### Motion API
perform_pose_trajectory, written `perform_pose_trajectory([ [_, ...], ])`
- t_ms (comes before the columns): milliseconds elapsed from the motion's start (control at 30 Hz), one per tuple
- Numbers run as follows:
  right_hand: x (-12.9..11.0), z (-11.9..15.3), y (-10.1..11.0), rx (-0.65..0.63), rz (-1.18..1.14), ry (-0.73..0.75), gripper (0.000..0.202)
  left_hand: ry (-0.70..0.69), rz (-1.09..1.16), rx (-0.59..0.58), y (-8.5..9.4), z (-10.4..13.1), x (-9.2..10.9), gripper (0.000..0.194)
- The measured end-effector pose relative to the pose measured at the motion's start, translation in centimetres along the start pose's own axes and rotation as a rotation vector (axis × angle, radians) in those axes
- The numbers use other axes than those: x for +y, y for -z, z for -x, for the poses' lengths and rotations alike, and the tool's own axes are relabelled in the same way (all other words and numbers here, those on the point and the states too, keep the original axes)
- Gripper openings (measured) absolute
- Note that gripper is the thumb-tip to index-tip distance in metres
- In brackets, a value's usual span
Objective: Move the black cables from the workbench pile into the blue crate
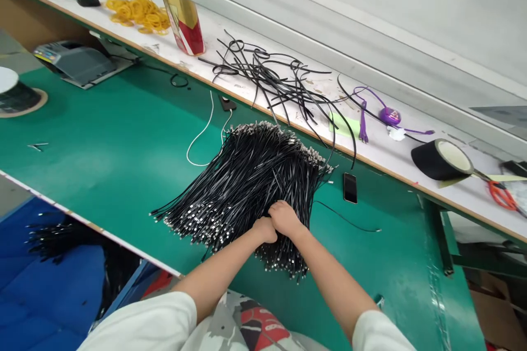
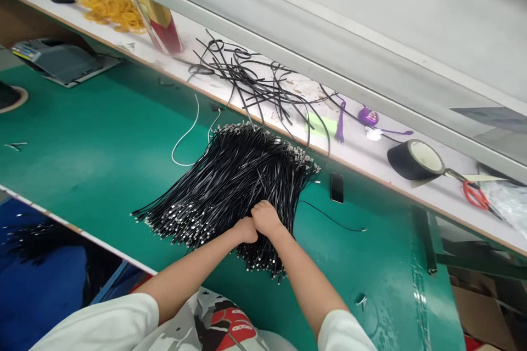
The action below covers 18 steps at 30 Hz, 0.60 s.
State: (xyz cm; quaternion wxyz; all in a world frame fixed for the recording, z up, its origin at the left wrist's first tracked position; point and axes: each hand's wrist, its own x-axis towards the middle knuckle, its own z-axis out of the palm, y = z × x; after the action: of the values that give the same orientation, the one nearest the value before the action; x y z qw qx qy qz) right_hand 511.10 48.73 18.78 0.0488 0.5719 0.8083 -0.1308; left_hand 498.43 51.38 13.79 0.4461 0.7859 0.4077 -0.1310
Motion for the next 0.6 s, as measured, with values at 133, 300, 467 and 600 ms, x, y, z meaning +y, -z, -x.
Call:
perform_pose_trajectory([
  [133, 0.8, -1.8, -0.8, -0.117, 0.068, 0.044, 0.022, -0.09, -0.137, 0.025, 1.2, 1.1, -1.3, 0.054],
  [300, 0.8, -1.6, -1.6, -0.156, 0.12, 0.041, 0.03, -0.265, -0.162, 0.041, 2.9, 3.4, -4.3, 0.058],
  [467, 1.4, -1.3, -1.5, -0.2, 0.129, 0.081, 0.03, -0.412, -0.163, 0.119, 3.0, 3.9, -5.9, 0.059],
  [600, 2.2, -1.1, -1.3, -0.245, 0.139, 0.136, 0.027, -0.362, -0.185, 0.165, 1.8, 3.1, -5.6, 0.061],
])
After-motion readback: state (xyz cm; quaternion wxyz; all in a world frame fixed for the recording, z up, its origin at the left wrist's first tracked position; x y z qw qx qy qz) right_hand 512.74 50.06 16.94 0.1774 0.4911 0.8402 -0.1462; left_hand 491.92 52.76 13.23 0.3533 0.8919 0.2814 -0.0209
